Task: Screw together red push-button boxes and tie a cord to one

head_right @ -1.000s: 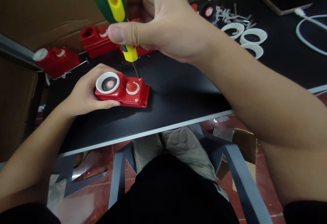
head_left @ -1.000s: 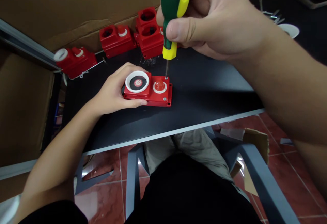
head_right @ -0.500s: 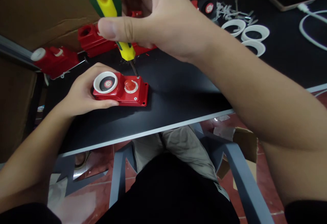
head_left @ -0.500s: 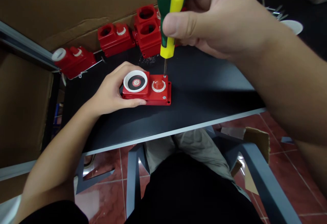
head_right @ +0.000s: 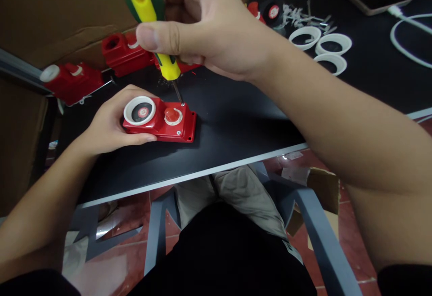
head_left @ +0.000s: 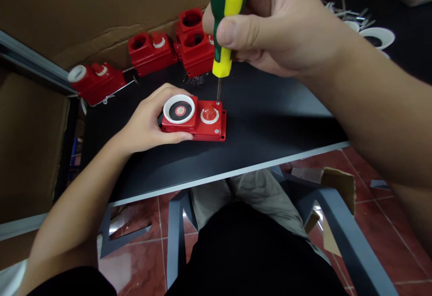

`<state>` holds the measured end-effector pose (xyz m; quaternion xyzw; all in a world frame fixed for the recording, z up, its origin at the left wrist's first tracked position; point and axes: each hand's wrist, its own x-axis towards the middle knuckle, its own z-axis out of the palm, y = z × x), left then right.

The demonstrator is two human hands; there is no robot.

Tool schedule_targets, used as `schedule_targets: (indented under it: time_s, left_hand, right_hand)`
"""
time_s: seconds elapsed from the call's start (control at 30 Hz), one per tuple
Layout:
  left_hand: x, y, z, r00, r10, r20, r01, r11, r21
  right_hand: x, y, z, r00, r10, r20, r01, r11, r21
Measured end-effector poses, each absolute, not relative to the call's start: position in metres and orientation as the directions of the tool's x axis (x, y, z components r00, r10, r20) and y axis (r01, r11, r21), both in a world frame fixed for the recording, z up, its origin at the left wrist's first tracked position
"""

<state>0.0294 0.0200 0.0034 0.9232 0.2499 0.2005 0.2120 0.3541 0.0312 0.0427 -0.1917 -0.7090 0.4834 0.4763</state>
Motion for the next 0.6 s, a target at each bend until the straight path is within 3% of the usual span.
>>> schedule_targets:
  time_s: [0.3,0.6]
  left_hand:
    - [0.0296,0.0181,0.0023,0.751,0.583,0.311,0.389,-0.77,0.506]
    - [0.0287,0.0157,0.0035,0.753,0.605,0.258,0.379,-0.72,0.581]
  right_hand:
    - [0.3512,0.0323,0.045,-0.382,0.776,0.501,-0.236,0.442,-0.865]
    - [0.3572,0.0323,0.0426,-0.577,0.679,0.455,-0.234,0.396,-0.888]
